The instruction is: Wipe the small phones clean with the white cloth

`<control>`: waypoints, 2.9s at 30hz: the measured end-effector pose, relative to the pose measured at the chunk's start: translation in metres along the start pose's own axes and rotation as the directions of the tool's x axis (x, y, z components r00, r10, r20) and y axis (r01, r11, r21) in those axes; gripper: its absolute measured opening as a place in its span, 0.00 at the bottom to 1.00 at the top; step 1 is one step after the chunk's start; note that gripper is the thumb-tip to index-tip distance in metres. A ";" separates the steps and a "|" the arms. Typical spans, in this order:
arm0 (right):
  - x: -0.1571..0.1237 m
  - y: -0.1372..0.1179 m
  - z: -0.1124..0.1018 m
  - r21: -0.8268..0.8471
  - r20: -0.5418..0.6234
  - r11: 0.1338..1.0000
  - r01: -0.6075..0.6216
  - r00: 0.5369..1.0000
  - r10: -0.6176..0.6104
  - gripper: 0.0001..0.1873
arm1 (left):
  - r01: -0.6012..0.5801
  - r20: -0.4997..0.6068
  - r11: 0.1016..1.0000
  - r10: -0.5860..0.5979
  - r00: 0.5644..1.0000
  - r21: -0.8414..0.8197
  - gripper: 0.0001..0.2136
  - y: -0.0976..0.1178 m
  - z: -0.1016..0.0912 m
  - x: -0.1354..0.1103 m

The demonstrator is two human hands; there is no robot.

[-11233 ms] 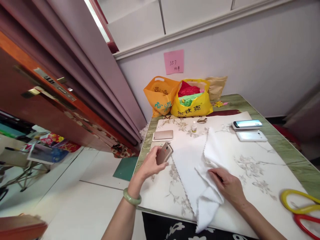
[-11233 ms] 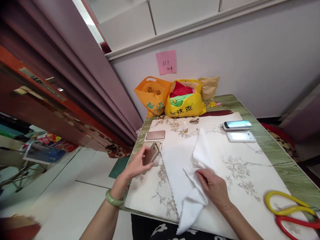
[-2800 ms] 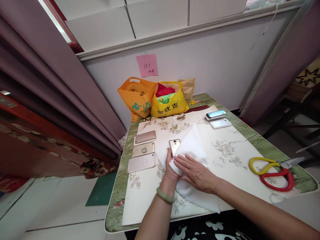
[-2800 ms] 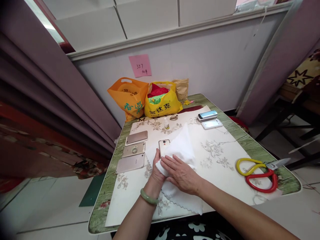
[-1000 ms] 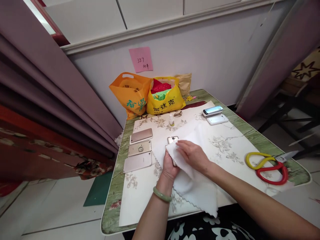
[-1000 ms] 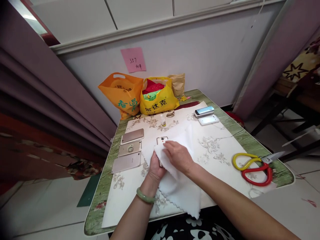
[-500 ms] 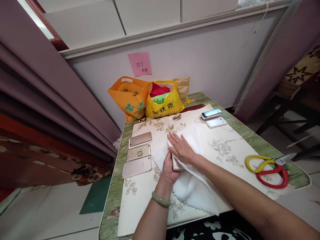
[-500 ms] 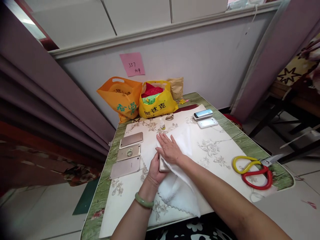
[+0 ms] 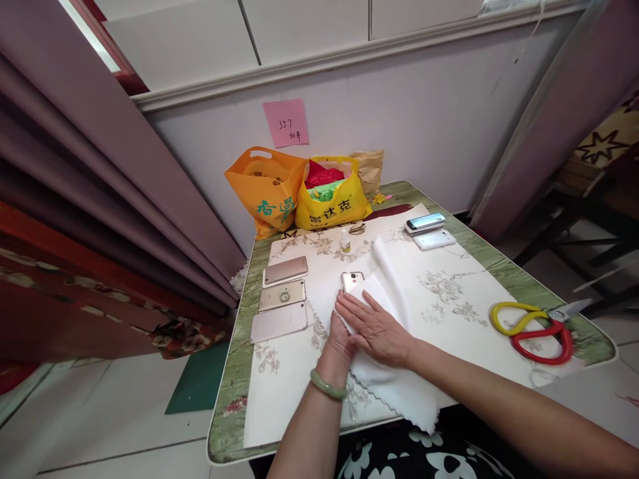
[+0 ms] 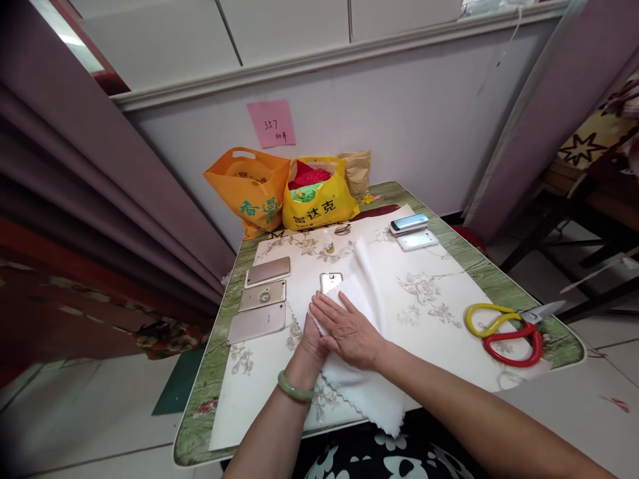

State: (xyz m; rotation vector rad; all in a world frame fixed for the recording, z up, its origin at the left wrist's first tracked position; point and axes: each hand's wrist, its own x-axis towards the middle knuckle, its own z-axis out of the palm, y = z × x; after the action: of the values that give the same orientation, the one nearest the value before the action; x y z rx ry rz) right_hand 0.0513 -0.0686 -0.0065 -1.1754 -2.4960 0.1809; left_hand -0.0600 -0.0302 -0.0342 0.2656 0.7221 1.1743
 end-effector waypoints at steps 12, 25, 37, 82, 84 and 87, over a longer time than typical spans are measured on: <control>0.068 0.037 -0.008 0.063 -0.036 0.896 -0.440 0.896 0.443 0.30 | 0.306 0.230 0.952 -0.297 0.927 -0.003 0.28 0.008 0.024 -0.003; 0.059 0.062 -0.019 0.705 -0.275 0.619 -0.346 0.671 0.688 0.23 | -0.214 0.110 0.867 0.184 0.977 0.450 0.14 0.005 0.040 -0.010; 0.028 0.057 0.009 0.851 -0.142 0.444 -0.281 0.690 0.710 0.22 | -0.471 -0.064 0.574 0.677 0.733 0.670 0.18 0.010 0.076 0.041; 0.020 0.052 0.003 0.834 -0.166 0.462 -0.302 0.660 0.732 0.21 | -0.388 -0.014 0.350 0.757 0.653 0.853 0.18 0.001 0.103 0.040; 0.019 0.050 0.004 0.818 -0.175 0.479 -0.320 0.655 0.735 0.21 | -0.388 -0.030 0.375 0.750 0.660 0.842 0.18 0.004 0.099 0.038; 0.018 0.052 0.001 0.867 -0.175 0.423 -0.264 0.633 0.754 0.21 | -0.354 0.064 0.342 0.635 0.770 0.870 0.18 0.008 0.092 0.025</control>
State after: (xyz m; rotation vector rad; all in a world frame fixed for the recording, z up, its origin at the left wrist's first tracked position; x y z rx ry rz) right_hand 0.0774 -0.0216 -0.0167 -1.3045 -1.1533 0.8825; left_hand -0.0020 0.0112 0.0294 1.2793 1.5665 1.3681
